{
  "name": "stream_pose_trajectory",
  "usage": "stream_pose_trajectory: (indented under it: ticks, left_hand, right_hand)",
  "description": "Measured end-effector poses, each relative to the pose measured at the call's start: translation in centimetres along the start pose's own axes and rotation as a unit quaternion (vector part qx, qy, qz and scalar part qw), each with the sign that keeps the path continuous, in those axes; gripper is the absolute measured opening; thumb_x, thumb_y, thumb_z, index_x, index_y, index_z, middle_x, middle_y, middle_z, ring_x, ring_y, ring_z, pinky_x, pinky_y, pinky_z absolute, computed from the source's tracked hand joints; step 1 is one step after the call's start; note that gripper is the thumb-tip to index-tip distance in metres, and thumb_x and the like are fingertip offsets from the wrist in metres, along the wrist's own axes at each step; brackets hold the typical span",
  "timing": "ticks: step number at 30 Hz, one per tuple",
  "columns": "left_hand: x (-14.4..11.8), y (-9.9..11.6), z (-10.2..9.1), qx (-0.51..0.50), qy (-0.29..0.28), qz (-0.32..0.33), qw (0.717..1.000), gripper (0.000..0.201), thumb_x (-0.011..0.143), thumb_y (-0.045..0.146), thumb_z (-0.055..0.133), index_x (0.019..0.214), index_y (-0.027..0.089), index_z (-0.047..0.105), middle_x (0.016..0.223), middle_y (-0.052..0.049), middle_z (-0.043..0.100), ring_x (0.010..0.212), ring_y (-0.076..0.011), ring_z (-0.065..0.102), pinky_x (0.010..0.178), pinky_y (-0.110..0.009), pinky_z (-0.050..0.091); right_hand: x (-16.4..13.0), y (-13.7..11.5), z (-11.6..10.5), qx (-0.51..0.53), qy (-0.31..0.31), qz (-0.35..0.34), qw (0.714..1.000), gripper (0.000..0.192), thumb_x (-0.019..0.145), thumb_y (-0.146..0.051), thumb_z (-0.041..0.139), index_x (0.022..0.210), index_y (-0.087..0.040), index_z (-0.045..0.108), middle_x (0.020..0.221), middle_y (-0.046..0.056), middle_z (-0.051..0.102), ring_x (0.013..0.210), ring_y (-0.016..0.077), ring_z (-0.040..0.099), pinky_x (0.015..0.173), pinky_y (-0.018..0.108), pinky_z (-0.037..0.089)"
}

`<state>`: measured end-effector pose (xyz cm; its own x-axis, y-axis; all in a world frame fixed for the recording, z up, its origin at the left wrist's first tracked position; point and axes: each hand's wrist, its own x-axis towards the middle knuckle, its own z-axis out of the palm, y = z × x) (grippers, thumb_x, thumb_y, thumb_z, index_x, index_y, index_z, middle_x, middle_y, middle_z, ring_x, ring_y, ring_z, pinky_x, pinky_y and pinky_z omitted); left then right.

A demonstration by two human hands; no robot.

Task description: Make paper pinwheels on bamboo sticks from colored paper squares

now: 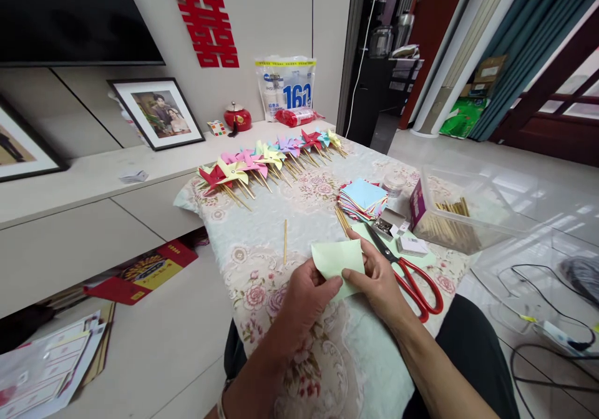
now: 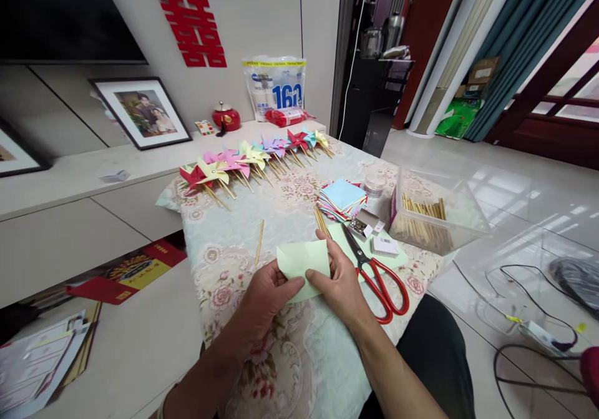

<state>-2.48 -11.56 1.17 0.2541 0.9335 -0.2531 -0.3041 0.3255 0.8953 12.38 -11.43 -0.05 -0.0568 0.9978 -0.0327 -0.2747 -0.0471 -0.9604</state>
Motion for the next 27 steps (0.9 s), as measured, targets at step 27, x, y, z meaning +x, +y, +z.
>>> stream_pose_trajectory:
  ticks: [27]
  left_hand:
    - [3.8, -0.2, -2.5, -0.044, -0.037, -0.104, 0.993, 0.043, 0.065, 0.029, 0.076, 0.103, 0.012, 0.069, 0.082, -0.006, 0.077, 0.083, -0.0263, 0.072, 0.075, -0.034, 0.054]
  right_hand:
    - [1.2, 1.9, 0.2, 0.055, 0.039, 0.020, 0.998, 0.078, 0.075, -0.031, 0.081, 0.144, -0.023, 0.045, 0.103, 0.007, 0.077, 0.075, 0.0202, 0.070, 0.068, 0.034, 0.053]
